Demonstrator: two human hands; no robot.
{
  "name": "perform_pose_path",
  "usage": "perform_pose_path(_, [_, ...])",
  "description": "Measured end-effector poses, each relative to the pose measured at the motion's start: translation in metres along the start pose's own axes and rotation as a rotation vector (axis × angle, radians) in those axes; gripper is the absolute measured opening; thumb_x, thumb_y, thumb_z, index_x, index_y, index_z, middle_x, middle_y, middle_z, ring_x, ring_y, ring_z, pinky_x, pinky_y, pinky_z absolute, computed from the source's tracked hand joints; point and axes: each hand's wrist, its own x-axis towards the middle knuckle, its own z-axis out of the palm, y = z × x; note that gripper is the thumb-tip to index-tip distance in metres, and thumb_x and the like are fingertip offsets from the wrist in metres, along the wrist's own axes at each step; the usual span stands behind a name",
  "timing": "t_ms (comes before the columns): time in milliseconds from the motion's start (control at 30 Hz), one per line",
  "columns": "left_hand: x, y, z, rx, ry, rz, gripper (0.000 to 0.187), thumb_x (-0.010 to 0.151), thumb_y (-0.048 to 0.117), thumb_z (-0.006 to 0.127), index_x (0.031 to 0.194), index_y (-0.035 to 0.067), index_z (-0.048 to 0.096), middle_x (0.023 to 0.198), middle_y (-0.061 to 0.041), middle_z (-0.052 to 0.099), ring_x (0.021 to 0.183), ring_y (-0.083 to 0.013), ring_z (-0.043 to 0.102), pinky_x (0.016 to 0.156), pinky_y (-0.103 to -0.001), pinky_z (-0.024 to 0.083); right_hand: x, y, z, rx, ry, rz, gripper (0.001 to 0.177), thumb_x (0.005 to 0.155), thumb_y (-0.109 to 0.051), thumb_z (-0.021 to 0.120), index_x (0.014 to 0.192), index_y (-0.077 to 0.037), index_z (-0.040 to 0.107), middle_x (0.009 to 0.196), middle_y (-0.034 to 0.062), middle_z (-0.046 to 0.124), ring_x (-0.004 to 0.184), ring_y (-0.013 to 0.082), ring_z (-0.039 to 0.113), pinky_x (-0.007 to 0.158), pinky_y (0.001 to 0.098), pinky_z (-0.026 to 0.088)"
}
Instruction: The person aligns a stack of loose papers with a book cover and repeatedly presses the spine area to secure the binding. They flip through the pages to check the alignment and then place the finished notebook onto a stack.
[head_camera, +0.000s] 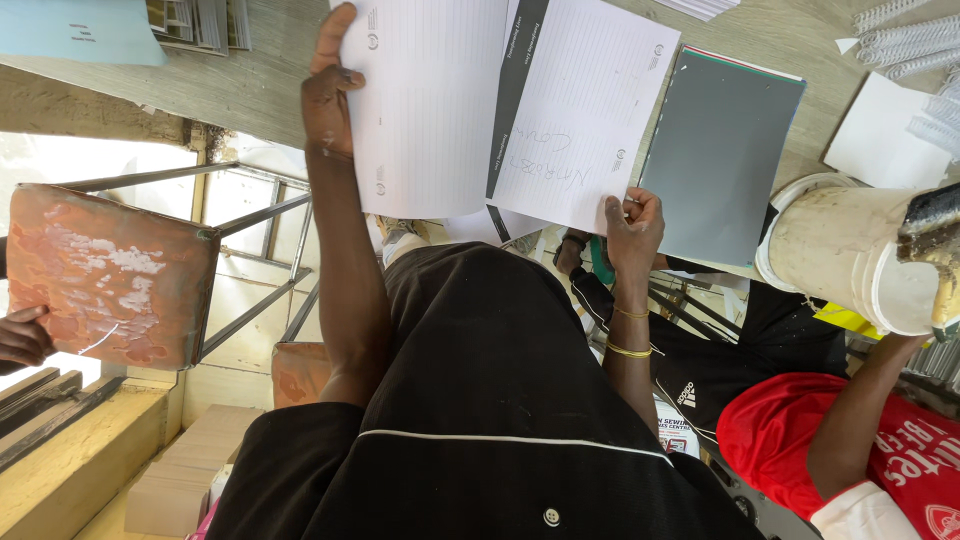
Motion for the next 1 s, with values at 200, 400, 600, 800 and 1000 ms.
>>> perform_pose_path(200, [0.013, 0.056, 0.028, 0.176, -0.035, -0.042, 0.06, 0.082, -0.006, 0.048, 0.139, 0.009, 0.058, 0.143, -0.018, 0.061, 0.133, -0.0394, 0.059, 0.109, -0.058, 0.054, -0.038, -0.082, -0.001, 0.263, -0.176, 0.036, 0.034, 0.094, -0.026, 0.074, 0.123, -0.01, 0.071, 0.119, 0.0036, 0.075, 0.103, 0.0148, 0.067, 0.083, 0.0265, 0.06])
perform_pose_path(400, [0.025, 0.095, 0.039, 0.431, 0.634, -0.275, 0.024, 0.061, -0.003, 0.071, 0.078, 0.01, 0.06, 0.097, 0.0, 0.058, 0.085, -0.0173, 0.065, 0.08, -0.033, 0.056, -0.047, -0.106, -0.001, 0.303, -0.347, -0.578, 0.042, 0.108, -0.039, 0.058, 0.091, -0.002, 0.069, 0.087, 0.011, 0.07, 0.077, 0.0206, 0.066, 0.072, 0.0333, 0.057])
perform_pose_path(600, [0.03, 0.125, 0.07, 0.546, 0.253, -0.239, 0.027, 0.07, -0.001, 0.065, 0.094, 0.012, 0.066, 0.092, -0.002, 0.073, 0.084, -0.0197, 0.072, 0.076, -0.038, 0.062, 0.0, -0.025, -0.016, 0.92, 0.278, 0.132, 0.033, 0.1, 0.01, 0.063, 0.116, -0.008, 0.041, 0.101, 0.0118, 0.064, 0.076, 0.0138, 0.059, 0.056, 0.0248, 0.052])
perform_pose_path(800, [0.031, 0.107, 0.048, 0.689, 0.304, -0.324, 0.03, 0.072, 0.004, 0.069, 0.064, 0.015, 0.043, 0.067, 0.007, 0.048, 0.06, -0.0093, 0.043, 0.057, -0.03, 0.036, -0.01, -0.038, -0.067, 0.328, 0.437, 0.4, 0.093, 0.087, -0.034, 0.078, 0.158, -0.005, 0.026, 0.147, 0.0164, 0.052, 0.098, 0.017, 0.067, 0.068, 0.0255, 0.059])
perform_pose_path(1000, [0.036, 0.095, 0.078, 0.563, 0.278, -0.336, 0.04, 0.069, 0.001, 0.061, 0.107, 0.01, 0.069, 0.096, -0.002, 0.073, 0.084, -0.0165, 0.066, 0.07, -0.033, 0.055, -0.03, -0.033, -0.062, 0.314, 0.355, 0.226, 0.046, 0.092, -0.024, 0.064, 0.134, -0.006, 0.066, 0.112, 0.0035, 0.072, 0.073, 0.0135, 0.064, 0.045, 0.0202, 0.056])
